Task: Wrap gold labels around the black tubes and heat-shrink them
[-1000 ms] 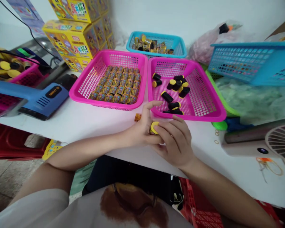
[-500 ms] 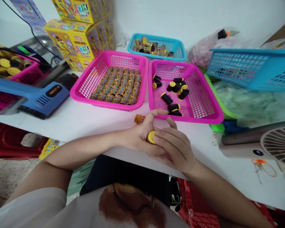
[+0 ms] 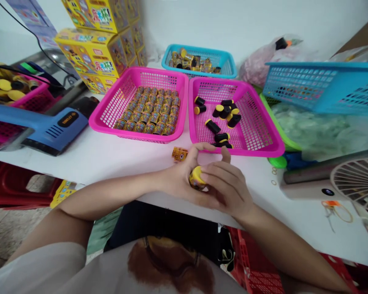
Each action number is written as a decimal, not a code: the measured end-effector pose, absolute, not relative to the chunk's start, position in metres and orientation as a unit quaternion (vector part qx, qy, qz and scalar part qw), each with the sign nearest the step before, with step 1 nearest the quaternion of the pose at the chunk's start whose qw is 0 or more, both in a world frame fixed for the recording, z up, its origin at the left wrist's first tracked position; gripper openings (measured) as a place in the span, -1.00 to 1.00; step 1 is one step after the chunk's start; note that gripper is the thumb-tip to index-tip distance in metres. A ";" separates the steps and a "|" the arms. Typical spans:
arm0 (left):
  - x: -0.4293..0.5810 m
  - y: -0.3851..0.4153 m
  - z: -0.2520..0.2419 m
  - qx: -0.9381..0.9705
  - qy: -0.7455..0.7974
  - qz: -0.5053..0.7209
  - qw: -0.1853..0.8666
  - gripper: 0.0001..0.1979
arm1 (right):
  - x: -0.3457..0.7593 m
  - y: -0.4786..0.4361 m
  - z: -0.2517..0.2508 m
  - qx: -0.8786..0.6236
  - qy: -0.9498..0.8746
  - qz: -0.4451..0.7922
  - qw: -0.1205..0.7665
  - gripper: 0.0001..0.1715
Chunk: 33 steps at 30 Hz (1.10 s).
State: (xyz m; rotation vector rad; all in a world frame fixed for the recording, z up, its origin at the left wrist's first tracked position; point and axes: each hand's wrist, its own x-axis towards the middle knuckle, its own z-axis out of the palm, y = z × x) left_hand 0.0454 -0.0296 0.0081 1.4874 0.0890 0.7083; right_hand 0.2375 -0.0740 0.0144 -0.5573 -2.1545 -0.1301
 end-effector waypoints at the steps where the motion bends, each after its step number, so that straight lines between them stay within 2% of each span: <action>1: 0.046 -0.029 0.009 0.667 0.047 0.322 0.671 -0.27 | 0.236 -0.073 0.013 -0.233 -0.861 -0.061 0.448 -0.48; 4: 0.046 -0.028 0.012 0.677 0.061 0.329 0.656 -0.38 | 0.232 -0.070 0.011 -0.247 -0.851 -0.116 0.448 -0.51; 8: 0.045 -0.031 0.013 0.694 0.116 0.380 0.600 -0.34 | 0.231 -0.069 0.016 -0.220 -0.857 -0.192 0.424 -0.69; 11: 0.046 -0.033 0.014 0.683 0.068 0.376 0.622 -0.36 | 0.232 -0.074 0.023 -0.206 -0.867 -0.191 0.411 -0.72; 15: 0.048 -0.034 0.016 0.654 -0.018 0.336 0.678 -0.43 | 0.234 -0.080 0.025 -0.240 -0.869 -0.087 0.424 -0.49; 19: 0.053 -0.034 0.012 0.621 0.048 0.365 0.691 -0.42 | 0.234 -0.079 0.014 -0.260 -0.861 -0.043 0.436 -0.21; 22: 0.056 -0.036 0.006 0.604 0.095 0.364 0.703 -0.40 | 0.233 -0.077 0.006 -0.272 -0.845 -0.049 0.458 -0.13; 26: 0.055 -0.035 0.005 0.609 0.103 0.371 0.693 -0.42 | 0.230 -0.071 0.007 -0.287 -0.829 -0.049 0.477 -0.12; 29: 0.047 -0.028 0.009 0.647 0.156 0.390 0.637 -0.45 | 0.228 -0.063 0.014 -0.296 -0.837 -0.005 0.461 -0.11; 33: 0.033 -0.019 0.005 0.770 0.287 0.419 0.386 -0.40 | 0.227 -0.060 0.018 -0.358 -0.769 0.229 0.477 -0.21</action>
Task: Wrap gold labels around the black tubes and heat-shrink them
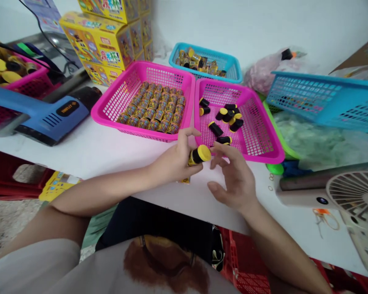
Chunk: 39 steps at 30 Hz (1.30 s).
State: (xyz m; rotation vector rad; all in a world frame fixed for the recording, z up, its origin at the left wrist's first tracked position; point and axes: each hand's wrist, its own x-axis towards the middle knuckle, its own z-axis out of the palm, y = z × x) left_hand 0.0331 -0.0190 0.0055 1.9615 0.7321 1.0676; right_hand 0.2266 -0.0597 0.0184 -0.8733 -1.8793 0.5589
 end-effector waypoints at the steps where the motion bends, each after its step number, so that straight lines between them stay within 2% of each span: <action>1: 0.031 -0.018 0.003 0.803 0.294 0.414 0.313 -0.41 | 0.226 -0.061 0.018 -0.369 -0.742 0.286 0.481 -0.29; 3: 0.030 -0.019 -0.002 0.856 0.286 0.381 0.201 -0.46 | 0.225 -0.063 0.018 -0.390 -0.694 0.368 0.480 -0.50; 5: 0.030 -0.021 -0.004 0.891 0.273 0.338 0.132 -0.49 | 0.225 -0.064 0.018 -0.399 -0.661 0.427 0.471 -0.62; 10: 0.029 -0.023 -0.001 0.916 0.289 0.265 0.084 -0.52 | 0.230 -0.057 0.020 -0.388 -0.597 0.535 0.456 -0.61; 16: 0.027 -0.021 0.001 0.914 0.309 0.242 0.099 -0.44 | 0.229 -0.050 0.014 -0.395 -0.507 0.638 0.425 -0.55; 18: 0.027 -0.021 0.003 0.907 0.327 0.243 0.112 -0.37 | 0.227 -0.053 0.012 -0.399 -0.540 0.587 0.452 -0.52; 21: 0.027 -0.021 0.007 0.877 0.339 0.281 0.190 -0.23 | 0.226 -0.058 0.013 -0.392 -0.680 0.361 0.504 -0.46; 24: 0.028 -0.024 0.012 0.809 0.328 0.347 0.344 -0.20 | 0.226 -0.062 0.014 -0.351 -0.818 0.104 0.443 -0.32; 26: 0.030 -0.026 0.014 0.759 0.308 0.366 0.442 -0.21 | 0.225 -0.062 0.013 -0.319 -0.861 0.004 0.396 -0.18; 28: 0.032 -0.027 0.015 0.727 0.285 0.368 0.504 -0.22 | 0.222 -0.062 0.009 -0.300 -0.871 -0.057 0.385 -0.16; 31: 0.037 -0.029 0.014 0.710 0.260 0.375 0.536 -0.22 | 0.217 -0.061 0.004 -0.290 -0.852 -0.117 0.419 -0.21; 34: 0.039 -0.030 0.014 0.710 0.236 0.390 0.537 -0.20 | 0.214 -0.062 0.001 -0.272 -0.833 -0.143 0.460 -0.31; 39: 0.035 -0.029 0.015 0.751 0.212 0.388 0.491 -0.13 | 0.218 -0.064 -0.003 -0.247 -0.838 -0.161 0.459 -0.50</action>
